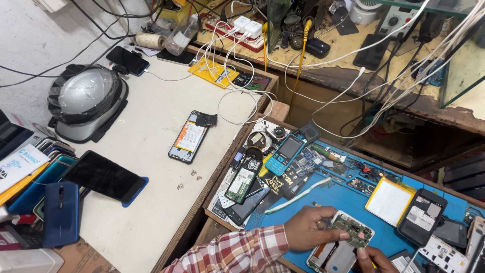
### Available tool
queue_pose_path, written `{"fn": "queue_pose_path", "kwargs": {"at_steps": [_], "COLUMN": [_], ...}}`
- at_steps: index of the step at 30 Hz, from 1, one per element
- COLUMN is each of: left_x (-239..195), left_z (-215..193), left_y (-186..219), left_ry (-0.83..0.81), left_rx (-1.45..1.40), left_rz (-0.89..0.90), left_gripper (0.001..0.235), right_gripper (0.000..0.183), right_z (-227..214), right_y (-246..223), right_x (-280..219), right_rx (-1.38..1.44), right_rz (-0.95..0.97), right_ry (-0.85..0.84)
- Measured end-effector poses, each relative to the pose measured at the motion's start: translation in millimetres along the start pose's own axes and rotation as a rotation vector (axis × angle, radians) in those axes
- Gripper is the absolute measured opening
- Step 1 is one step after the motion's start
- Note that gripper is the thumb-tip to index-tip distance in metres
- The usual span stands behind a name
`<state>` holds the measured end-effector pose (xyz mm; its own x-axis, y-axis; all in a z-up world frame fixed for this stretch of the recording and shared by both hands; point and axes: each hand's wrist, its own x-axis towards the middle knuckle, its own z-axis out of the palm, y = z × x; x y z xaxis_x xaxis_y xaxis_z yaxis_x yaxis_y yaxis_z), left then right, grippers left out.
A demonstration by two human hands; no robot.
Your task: The person holds a disassembled smartphone and uses a yellow-handled screwdriver to work on the internal components. They repeatedly probe and adjust parts on the motherboard and frame while turning the device over in their hands.
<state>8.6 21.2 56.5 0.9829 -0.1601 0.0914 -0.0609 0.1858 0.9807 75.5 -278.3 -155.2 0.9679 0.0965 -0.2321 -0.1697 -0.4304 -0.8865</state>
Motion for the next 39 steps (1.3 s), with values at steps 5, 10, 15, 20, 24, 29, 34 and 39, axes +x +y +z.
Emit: {"fn": "queue_pose_path", "kwargs": {"at_steps": [5,10,15,20,24,29,34,39], "left_x": [4,10,14,17,15,13,15,13], "left_z": [6,6,2,-5,-2,-2,-1,-1], "left_y": [-19,-26,-37,-42,-35,-31,-30,-33], "left_ry": [-0.034,-0.083,0.074,0.265,0.267,0.139,0.131,0.127], "left_rx": [-0.068,-0.219,-0.223,-0.359,-0.389,-0.399,-0.346,-0.260], "left_rz": [-0.005,-0.038,0.019,0.007,0.112,0.069,0.087,0.114], "left_gripper": [0.027,0.037,0.037,0.034,0.034,0.039,0.045,0.045], "right_gripper": [0.029,0.027,0.027,0.026,0.027,0.029,0.027,0.025], "right_z": [-7,-3,0,6,9,11,11,8], "right_y": [-31,-105,-175,-196,-197,-181,-171,-169], "right_x": [-3,-46,-71,-89,-91,-76,-74,-77], "right_rx": [-0.047,0.200,0.255,0.311,0.258,0.277,0.264,0.237], "right_rz": [0.140,-0.057,-0.073,-0.119,-0.128,-0.073,-0.149,-0.165], "right_ry": [-0.028,0.027,-0.105,-0.116,-0.090,-0.104,-0.139,-0.164]}}
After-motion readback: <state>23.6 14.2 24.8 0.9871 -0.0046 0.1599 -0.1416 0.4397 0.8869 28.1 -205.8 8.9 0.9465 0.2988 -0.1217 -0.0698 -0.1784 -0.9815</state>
